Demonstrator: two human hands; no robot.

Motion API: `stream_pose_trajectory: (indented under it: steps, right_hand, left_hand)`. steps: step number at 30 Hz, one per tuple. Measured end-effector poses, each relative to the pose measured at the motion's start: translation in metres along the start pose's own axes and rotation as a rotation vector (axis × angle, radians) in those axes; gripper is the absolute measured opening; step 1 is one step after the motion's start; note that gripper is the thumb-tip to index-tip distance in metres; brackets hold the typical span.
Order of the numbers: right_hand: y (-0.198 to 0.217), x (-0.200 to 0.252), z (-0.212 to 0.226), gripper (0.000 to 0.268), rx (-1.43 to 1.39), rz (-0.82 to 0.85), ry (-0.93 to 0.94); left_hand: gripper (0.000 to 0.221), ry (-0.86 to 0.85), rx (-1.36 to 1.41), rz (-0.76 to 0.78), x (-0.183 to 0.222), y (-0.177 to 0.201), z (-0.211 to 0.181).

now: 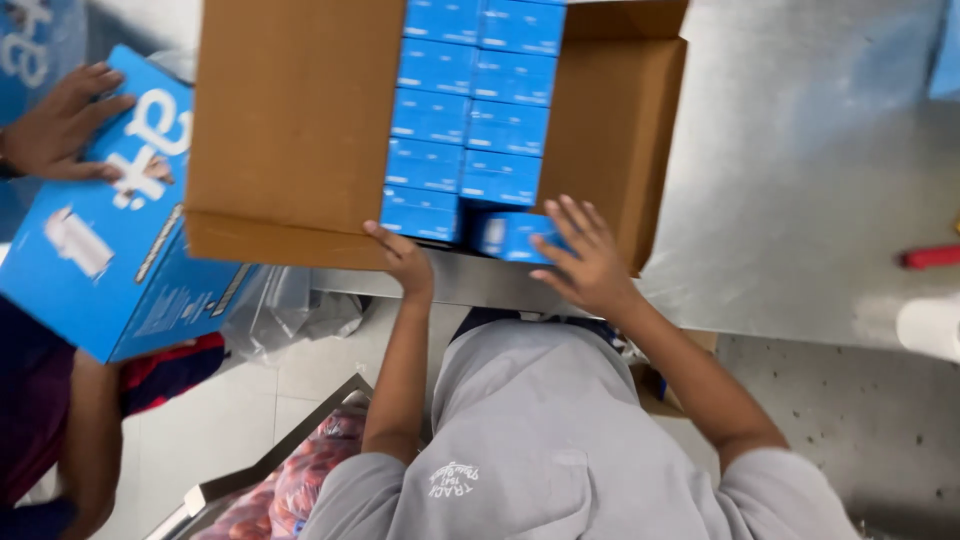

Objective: The person organizes milk cartons by removing them from one cardboard box and arranging them inside another cardboard box, then uses a yellow utility knife to cut open additional plastic-wrapped bundles of cartons and continues packing the loose cartons into boxes.

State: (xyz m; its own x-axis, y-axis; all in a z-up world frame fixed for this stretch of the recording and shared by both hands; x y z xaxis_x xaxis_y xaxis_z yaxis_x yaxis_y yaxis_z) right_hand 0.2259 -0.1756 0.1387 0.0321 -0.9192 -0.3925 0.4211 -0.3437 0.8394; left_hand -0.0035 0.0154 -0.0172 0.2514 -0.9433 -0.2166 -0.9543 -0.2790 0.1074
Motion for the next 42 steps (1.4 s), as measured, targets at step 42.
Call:
stream_pose_trajectory:
  steps: [42]
  right_hand:
    - [0.034,0.080,-0.112,0.068,0.077,0.387,-0.394]
  left_hand:
    - [0.058,0.129,0.025,-0.249,-0.001,-0.004,-0.038]
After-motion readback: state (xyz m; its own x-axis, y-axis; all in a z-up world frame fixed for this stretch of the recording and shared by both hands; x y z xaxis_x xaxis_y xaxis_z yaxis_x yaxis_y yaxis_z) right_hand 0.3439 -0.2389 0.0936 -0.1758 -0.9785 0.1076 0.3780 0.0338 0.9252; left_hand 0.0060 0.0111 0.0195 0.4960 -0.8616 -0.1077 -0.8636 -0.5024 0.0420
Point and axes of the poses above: each hand's wrist, its own x-axis away from the middle knuckle, its own y-axis out of the back of the hand, z = x × y, the point moved 8 cm from there along -x, towards the middle knuckle
